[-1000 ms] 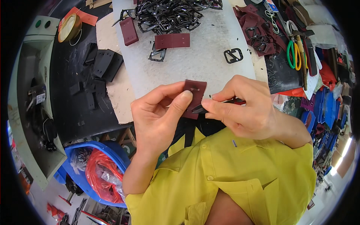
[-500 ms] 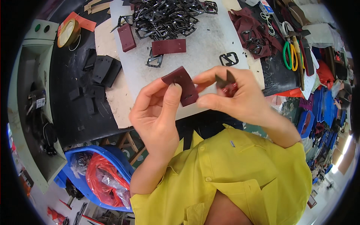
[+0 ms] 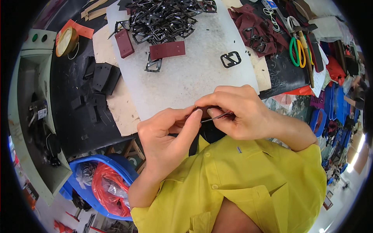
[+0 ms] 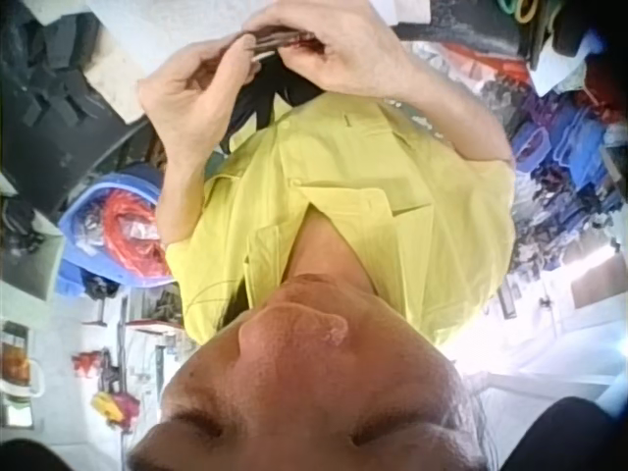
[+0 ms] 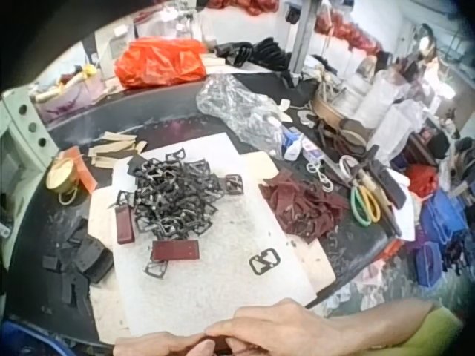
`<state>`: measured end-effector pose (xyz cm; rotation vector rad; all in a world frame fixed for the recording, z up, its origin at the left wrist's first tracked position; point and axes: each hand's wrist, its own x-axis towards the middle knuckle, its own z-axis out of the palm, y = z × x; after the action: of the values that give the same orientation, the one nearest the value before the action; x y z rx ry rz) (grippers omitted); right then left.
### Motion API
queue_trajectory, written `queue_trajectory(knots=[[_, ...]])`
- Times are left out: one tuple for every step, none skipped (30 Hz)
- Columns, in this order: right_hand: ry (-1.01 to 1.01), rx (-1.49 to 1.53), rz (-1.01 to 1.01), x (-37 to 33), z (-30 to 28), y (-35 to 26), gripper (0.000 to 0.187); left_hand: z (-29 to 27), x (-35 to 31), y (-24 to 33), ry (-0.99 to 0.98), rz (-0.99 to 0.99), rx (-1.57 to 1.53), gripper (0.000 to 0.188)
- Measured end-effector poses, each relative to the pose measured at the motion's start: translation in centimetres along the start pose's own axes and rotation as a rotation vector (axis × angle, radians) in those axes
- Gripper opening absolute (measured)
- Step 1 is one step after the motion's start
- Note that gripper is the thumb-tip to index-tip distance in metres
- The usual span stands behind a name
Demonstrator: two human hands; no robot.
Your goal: The person assembles belt buckles by hand. They pick up a maroon leather strap and a metal buckle frame, align the buckle with the strap, and use a red-handled tool to press the buckle prongs through the leather. The person repeats this process for multiple straps, placing the finished buckles on the table.
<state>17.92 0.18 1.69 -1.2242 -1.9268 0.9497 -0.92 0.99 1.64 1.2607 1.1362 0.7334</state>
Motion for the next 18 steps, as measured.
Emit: queue_trajectory(knots=[[-0.01, -0.006, 0.002, 0.0, 0.0, 0.0, 0.032, 0.3, -0.1, 0.1, 0.034, -0.042, -0.08, 0.01], [-0.021, -0.012, 0.003, 0.0, -0.1, 0.0, 0.033, 0.6, -0.1, 0.2, 0.067, -0.084, -0.161, 0.01], [0.017, -0.016, 0.043, 0.0, -0.2, 0.1, 0.03, 0.7, -0.1, 0.2, 0.101, -0.126, -0.242, 0.011], [0.052, -0.02, 0.079, 0.1, -0.4, 0.3, 0.028, 0.5, 0.0, 0.1, 0.139, -0.137, -0.267, 0.011], [0.064, -0.132, 0.123, 0.8, -1.6, -0.5, 0.034, 0.2, 0.2, -0.1, 0.177, -0.147, -0.292, 0.013], [0.071, -0.237, 0.072, 0.8, -1.9, -0.7, 0.037, -0.1, 0.3, -0.3, 0.216, -0.157, -0.318, 0.014], [0.081, -0.34, 0.025, 0.6, -2.3, -1.0, 0.04, -0.2, 0.3, -0.3, 0.249, -0.145, -0.338, 0.015], [0.107, -0.423, -0.083, 0.3, -2.1, -0.7, 0.042, -0.2, 0.4, -0.3, 0.255, -0.14, -0.357, 0.015], [0.139, -0.508, -0.191, 0.0, -1.9, -0.3, 0.045, -0.2, 0.5, -0.2, 0.26, -0.134, -0.377, 0.016], [0.15, -0.528, -0.25, -0.3, -1.6, 0.1, 0.045, -0.2, 0.6, -0.2, 0.262, -0.127, -0.398, 0.016], [0.161, -0.549, -0.31, -0.6, -1.3, 0.5, 0.045, -0.1, 0.7, -0.3, 0.266, -0.14, -0.384, 0.018], [0.173, -0.569, -0.369, -0.8, -1.2, 0.7, 0.045, -0.1, 0.6, -0.2, 0.268, -0.146, -0.381, 0.018], [0.18, -0.567, -0.373, -0.8, -1.1, 0.7, 0.044, 0.1, 0.6, -0.1, 0.268, -0.152, -0.377, 0.018], [0.188, -0.566, -0.377, -0.8, -1.1, 0.8, 0.043, 0.1, 0.6, 0.0, 0.269, -0.157, -0.372, 0.018], [0.195, -0.565, -0.38, -0.7, -1.0, 0.8, 0.041, 0.1, 0.5, 0.1, 0.26, -0.153, -0.366, 0.018], [0.19, -0.582, -0.384, -0.7, -1.1, 0.8, 0.041, 0.1, 0.5, 0.2, 0.252, -0.149, -0.361, 0.018], [0.185, -0.599, -0.388, -0.7, -1.3, 0.8, 0.041, 0.1, 0.4, 0.2, 0.244, -0.145, -0.356, 0.018], [0.184, -0.608, -0.388, -0.7, -1.3, 0.8, 0.04, 0.1, 0.4, 0.2, 0.237, -0.127, -0.35, 0.017]])
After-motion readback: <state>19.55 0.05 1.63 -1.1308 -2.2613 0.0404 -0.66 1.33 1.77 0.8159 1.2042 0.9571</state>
